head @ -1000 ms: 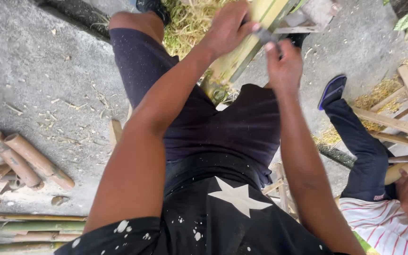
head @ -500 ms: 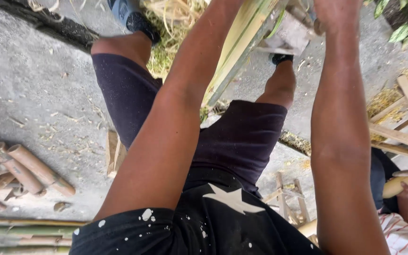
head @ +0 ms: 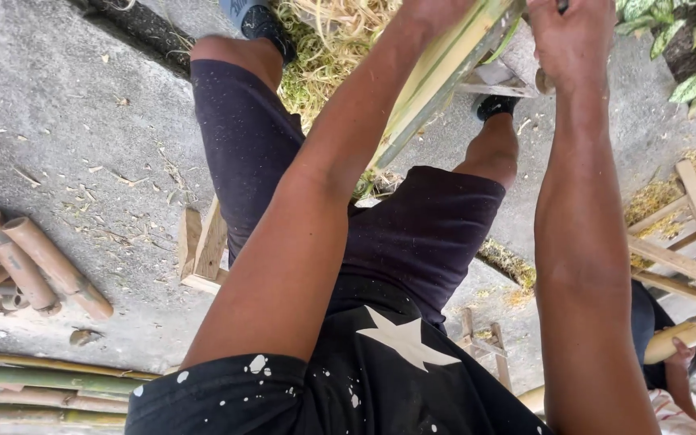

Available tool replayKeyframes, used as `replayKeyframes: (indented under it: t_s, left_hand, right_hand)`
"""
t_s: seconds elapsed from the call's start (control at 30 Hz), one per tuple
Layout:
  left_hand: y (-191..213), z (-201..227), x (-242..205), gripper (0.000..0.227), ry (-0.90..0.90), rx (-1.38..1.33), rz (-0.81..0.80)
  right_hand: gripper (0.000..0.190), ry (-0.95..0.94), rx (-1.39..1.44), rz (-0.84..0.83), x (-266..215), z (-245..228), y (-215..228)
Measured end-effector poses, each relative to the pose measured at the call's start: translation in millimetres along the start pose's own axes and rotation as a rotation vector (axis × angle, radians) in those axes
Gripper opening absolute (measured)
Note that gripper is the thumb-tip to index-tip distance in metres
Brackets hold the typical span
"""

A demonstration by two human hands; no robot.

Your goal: Shave or scrape the outer layer of a bamboo pole using a metal blade tool.

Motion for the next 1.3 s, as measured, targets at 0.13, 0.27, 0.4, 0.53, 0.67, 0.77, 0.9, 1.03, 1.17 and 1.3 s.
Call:
replayKeyframes:
  t_s: [0.13,0.27,0.4,0.53,0.67,0.77,0.9,1.03,1.17,1.3]
  left_hand:
    - [-24.5,63.9,41.5,0.022,0.027,-0.006,0.078]
    - [27.0,87.0,3.2,0.023,0.017,-0.321,0.458]
    - [68.8,110.6,-27.5,0.030,0.131,-0.388,0.470]
    - [76.4,116.5,-55.0,0.038,0.132,-0.386,0.573]
    - [75.8,114.3,-71.4,0.037,0.107,-0.321,0.554]
    - [87.1,122.6,-89.3,0.043,0.103,-0.361,0.539]
    - [79.5,121.6,-109.0,0.044,0.164,-0.348,0.513]
    - [78.7,121.1,-133.0,0.046,0.218,-0.406,0.488]
    - [66.3,115.2,-157.6,0.042,0.223,-0.351,0.512]
    - [81.2,123.8,-189.9,0.041,0.292,-0.416,0.423]
  right_hand:
    - [0.024,-0.082,0.090,-0.025,-19.0,-24.1,-2.3]
    - [0.030,-0.027,0.068,-0.058,-27.5,-5.6,-19.2]
    - [0.023,0.022,0.022,-0.017,-40.5,7.5,-36.2]
    - [0.027,-0.033,0.020,-0.042,-59.9,-11.6,-43.4]
    - [0.031,-0.131,0.060,-0.078,-77.8,-28.0,-49.9]
    - [0.031,-0.149,0.050,-0.088,-89.2,-35.5,-55.5]
    - [0.030,-0.142,0.050,-0.093,-103.8,-37.3,-66.2]
    - [0.029,-0.135,0.083,-0.120,-119.8,-43.1,-75.8]
    - [0.029,-0.128,0.076,-0.148,-135.7,-48.5,-90.2]
    - [0.028,-0.123,0.094,-0.186,-158.5,-50.5,-107.3]
Point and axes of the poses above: each hand's wrist, its own x-axis towards the middle knuckle, its own y-axis out of the back of the hand, z = x × y, the point moved 3 cm from there along x, towards the middle knuckle, and after that the axes turned 6 degrees about -y, right-handed, at the moved point
